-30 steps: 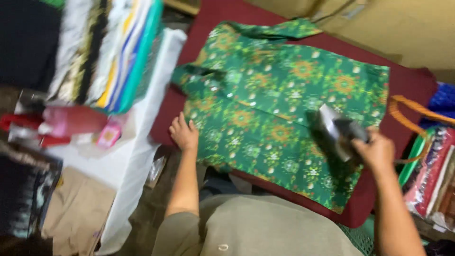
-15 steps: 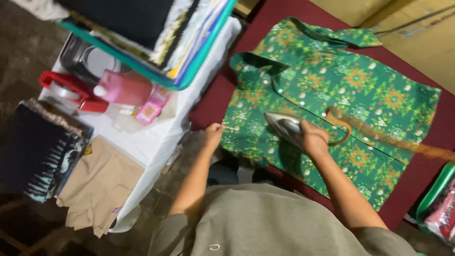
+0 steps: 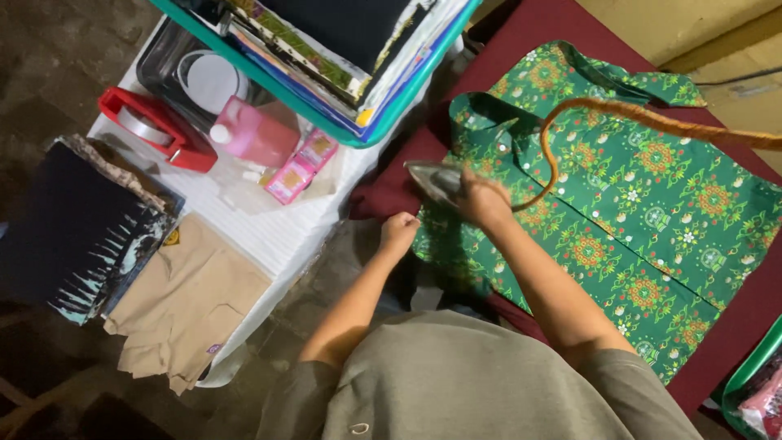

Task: Iron a patterned green shirt on an ironing board.

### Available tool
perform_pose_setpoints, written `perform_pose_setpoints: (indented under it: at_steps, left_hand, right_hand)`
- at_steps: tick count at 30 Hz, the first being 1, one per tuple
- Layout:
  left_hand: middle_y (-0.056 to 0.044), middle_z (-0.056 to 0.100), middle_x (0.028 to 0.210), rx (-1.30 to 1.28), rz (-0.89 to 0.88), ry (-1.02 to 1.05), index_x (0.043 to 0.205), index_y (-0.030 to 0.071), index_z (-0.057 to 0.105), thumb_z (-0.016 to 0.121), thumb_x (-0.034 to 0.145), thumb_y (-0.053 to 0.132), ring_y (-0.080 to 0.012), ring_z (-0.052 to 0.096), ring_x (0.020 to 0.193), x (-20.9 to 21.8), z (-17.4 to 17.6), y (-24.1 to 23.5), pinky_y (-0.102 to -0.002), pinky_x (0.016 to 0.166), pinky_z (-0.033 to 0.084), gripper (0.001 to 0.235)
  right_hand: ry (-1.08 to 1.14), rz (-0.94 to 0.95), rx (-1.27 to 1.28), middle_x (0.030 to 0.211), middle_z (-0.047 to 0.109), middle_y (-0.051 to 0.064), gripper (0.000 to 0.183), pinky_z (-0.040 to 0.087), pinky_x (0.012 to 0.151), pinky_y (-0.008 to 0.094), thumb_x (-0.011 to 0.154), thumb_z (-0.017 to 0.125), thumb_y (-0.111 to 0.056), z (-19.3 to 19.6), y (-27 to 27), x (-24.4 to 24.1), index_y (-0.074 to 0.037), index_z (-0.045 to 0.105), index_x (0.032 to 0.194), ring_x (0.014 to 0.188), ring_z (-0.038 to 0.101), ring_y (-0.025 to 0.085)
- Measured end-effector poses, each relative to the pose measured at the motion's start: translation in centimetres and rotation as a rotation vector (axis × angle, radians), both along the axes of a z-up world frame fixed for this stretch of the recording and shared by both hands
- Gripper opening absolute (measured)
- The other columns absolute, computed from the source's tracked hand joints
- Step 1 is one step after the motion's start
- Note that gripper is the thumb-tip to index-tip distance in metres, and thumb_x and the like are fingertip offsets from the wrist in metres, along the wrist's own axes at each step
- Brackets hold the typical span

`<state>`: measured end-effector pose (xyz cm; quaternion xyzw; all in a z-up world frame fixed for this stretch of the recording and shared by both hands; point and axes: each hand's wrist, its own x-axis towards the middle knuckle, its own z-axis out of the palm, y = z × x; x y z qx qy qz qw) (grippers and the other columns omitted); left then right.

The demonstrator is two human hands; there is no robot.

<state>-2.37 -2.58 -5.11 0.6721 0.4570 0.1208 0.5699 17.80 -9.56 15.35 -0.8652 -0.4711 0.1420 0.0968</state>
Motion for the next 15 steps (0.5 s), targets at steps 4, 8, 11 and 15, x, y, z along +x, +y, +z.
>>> perform_pose_setpoints:
  at_steps: [4, 8, 11, 15]
  left_hand:
    - [-0.017, 0.075, 0.086, 0.032, -0.034, 0.07, 0.091, 0.005, 0.075, 0.072, 0.087, 0.025, -0.0284, 0.075, 0.081, 0.4, 1.0, 0.1, -0.039, 0.075, 0.058, 0.021]
    - [-0.019, 0.074, 0.088, 0.099, -0.064, 0.144, 0.089, 0.006, 0.076, 0.071, 0.085, 0.024, -0.0343, 0.074, 0.085, 0.6, -0.6, -0.1, -0.042, 0.078, 0.057, 0.02]
    - [-0.018, 0.074, 0.085, 0.034, -0.065, 0.15, 0.089, 0.007, 0.076, 0.069, 0.083, 0.023, -0.033, 0.075, 0.082, 0.5, 3.2, 0.3, -0.042, 0.076, 0.057, 0.018]
    - [-0.017, 0.074, 0.082, 0.016, -0.049, 0.135, 0.086, 0.006, 0.075, 0.068, 0.083, 0.023, -0.033, 0.075, 0.079, 0.5, 4.1, 0.5, -0.042, 0.074, 0.058, 0.018]
  right_hand:
    - [0.054, 0.035, -0.052, 0.093, 0.073, 0.019, 0.043, 0.056, 0.073, 0.052, 0.085, 0.074, -0.048, -0.8, -2.0, -2.5, -0.011, 0.063, 0.101, 0.084, 0.071, 0.04]
    - [-0.009, 0.067, -0.041, 0.097, 0.072, 0.02, 0.043, 0.057, 0.068, 0.051, 0.088, 0.072, -0.046, -1.8, -1.9, -3.3, -0.011, 0.061, 0.109, 0.082, 0.072, 0.039]
    - [-0.074, -0.033, -0.06, 0.101, 0.071, 0.019, 0.04, 0.056, 0.064, 0.052, 0.087, 0.073, -0.044, -2.3, 0.2, -1.7, -0.011, 0.06, 0.106, 0.08, 0.071, 0.04]
    - [-0.105, -0.122, -0.072, 0.098, 0.072, 0.018, 0.036, 0.055, 0.064, 0.052, 0.088, 0.072, -0.041, -3.7, 2.1, 0.4, -0.012, 0.058, 0.105, 0.081, 0.071, 0.041]
